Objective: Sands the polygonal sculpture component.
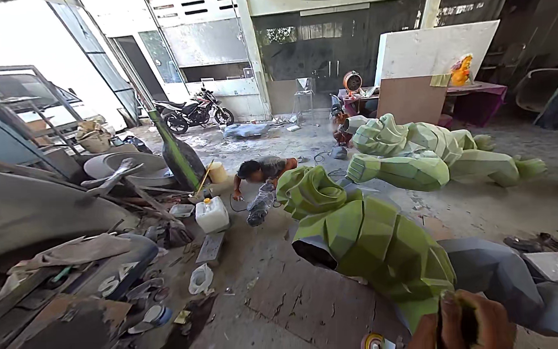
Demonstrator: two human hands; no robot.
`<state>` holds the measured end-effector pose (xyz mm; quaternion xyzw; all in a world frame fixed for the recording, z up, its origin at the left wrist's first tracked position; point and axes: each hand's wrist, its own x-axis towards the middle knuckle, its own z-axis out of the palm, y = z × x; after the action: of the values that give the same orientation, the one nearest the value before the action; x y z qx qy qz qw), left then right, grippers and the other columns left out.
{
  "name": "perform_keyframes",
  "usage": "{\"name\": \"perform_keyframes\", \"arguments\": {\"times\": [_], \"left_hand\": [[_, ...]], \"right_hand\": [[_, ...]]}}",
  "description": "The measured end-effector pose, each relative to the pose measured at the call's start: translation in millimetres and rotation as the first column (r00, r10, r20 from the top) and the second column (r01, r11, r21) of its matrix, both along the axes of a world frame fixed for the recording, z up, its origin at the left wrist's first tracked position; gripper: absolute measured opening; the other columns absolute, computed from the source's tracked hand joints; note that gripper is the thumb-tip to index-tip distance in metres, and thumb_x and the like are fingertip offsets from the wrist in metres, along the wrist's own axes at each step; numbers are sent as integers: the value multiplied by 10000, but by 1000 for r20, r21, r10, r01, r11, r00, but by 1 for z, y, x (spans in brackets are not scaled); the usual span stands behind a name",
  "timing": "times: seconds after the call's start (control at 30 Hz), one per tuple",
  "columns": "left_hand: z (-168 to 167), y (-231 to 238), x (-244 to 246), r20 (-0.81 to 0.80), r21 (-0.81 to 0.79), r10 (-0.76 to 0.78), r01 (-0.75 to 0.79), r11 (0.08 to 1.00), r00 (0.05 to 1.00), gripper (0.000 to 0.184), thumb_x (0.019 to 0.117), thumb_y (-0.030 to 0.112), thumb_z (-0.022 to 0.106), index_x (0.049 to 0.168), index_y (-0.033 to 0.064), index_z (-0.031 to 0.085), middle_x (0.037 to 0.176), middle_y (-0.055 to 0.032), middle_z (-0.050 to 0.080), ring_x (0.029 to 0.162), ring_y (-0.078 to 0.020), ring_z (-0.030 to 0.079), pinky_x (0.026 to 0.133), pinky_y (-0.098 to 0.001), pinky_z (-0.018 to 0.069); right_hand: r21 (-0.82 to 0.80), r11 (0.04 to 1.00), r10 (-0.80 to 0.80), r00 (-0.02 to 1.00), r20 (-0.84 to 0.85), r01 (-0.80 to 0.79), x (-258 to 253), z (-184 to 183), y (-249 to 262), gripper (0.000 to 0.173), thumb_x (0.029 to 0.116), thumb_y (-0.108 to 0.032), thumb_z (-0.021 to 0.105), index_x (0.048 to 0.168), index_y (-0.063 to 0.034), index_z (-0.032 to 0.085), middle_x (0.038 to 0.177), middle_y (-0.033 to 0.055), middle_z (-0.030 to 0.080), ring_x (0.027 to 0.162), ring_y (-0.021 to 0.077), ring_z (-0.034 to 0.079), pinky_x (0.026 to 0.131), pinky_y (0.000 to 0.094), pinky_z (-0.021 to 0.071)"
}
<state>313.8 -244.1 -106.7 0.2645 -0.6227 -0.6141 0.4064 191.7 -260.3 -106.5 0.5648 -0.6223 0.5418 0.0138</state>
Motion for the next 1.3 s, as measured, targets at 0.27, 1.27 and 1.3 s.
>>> {"name": "perform_keyframes", "arguments": {"times": [0.27,1.27,1.3], "left_hand": [[-23,9,-14,-156,494,110,-19,869,982,888,935,735,516,1457,20,455,1285,-59,656,1182,-111,624,1040,-357,519],[14,-51,3,-176,327,-295,339,882,939,767,795,226,896,1381,-12,462,1156,-115,697,1048,-204,701,925,-385,609],[10,-48,-3,-159,227,-258,290,930,953,791,783,198,907,1390,-46,462,1173,-140,689,1059,-225,698,929,-394,612]], "right_hand": [[61,908,397,897,192,-415,-2,-53,11,386,1004,-464,536,1035,-120,708,966,57,616,902,145,614,756,349,558],[-65,946,-325,921,-216,319,-16,12,-15,368,965,-542,610,1014,-205,748,1005,28,666,953,183,660,736,393,589],[-25,900,-431,882,-191,434,-20,15,-16,380,966,-528,607,1029,-181,748,1014,48,654,934,212,653,694,417,577]]}}
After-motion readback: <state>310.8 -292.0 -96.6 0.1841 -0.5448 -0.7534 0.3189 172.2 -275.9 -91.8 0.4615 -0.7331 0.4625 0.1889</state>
